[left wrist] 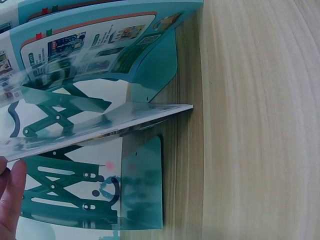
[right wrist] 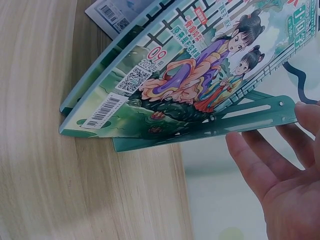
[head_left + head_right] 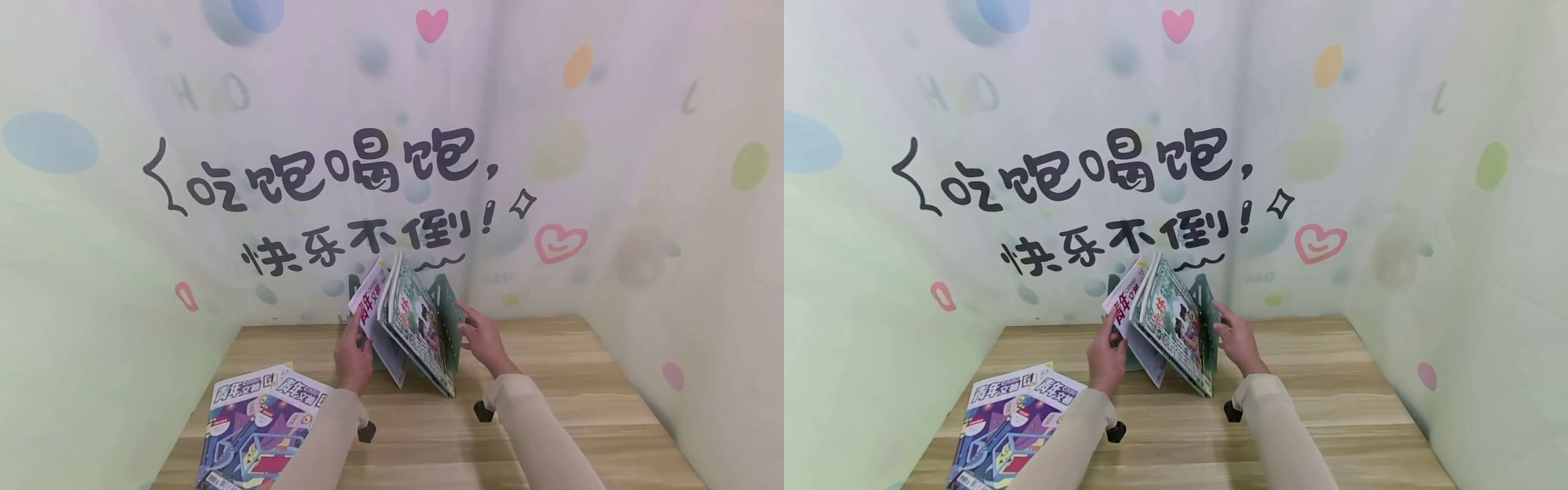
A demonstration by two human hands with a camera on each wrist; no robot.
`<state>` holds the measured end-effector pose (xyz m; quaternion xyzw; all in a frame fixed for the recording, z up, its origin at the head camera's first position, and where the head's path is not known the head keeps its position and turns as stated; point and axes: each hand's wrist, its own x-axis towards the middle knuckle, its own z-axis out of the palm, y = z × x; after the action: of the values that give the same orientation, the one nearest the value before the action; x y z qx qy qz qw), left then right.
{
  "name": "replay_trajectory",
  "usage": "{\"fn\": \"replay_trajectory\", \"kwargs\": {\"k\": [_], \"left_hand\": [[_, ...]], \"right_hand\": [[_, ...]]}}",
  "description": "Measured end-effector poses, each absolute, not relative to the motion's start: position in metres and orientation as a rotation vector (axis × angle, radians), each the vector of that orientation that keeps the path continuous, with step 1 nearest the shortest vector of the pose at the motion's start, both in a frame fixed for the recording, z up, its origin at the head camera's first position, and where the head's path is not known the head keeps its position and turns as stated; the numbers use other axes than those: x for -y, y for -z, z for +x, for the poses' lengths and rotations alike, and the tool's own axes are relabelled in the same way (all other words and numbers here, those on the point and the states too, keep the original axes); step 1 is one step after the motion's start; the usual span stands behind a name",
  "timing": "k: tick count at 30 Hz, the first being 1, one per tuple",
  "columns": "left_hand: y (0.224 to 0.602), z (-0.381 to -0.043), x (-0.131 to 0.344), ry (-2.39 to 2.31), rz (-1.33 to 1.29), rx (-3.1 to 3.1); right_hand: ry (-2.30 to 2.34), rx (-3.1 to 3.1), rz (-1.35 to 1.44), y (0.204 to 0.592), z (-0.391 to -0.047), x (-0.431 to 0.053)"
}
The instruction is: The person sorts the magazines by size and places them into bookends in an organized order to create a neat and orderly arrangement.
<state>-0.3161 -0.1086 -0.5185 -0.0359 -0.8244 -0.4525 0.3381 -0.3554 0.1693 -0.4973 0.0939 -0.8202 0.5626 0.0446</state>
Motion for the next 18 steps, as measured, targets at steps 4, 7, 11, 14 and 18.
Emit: {"fn": "replay_trajectory", "kwargs": {"k": [4,7,11,14,18], "left_hand": [[0.5206,-0.3153,0.1109,1.154,-0.128,2.141],[0.5225,-0.314,0.1122,1.158,-0.145,2.123],[0.5262,-0.3135,0.1136,1.149,-0.15,2.084],[0.528,-0.313,0.115,1.131,-0.15,2.047],[0.527,-0.3096,0.1173,1.138,-0.134,2.01]], "right_hand": [[-1.708,2.506,0.29,0.4971,-0.3548,-0.1692],[-1.711,2.508,0.287,0.497,-0.3545,-0.1692],[-1.716,2.506,0.288,0.4969,-0.3539,-0.1693],[-1.71,2.504,0.294,0.4964,-0.3534,-0.169],[-1.692,2.51,0.3,0.4951,-0.3527,-0.1685]]}}
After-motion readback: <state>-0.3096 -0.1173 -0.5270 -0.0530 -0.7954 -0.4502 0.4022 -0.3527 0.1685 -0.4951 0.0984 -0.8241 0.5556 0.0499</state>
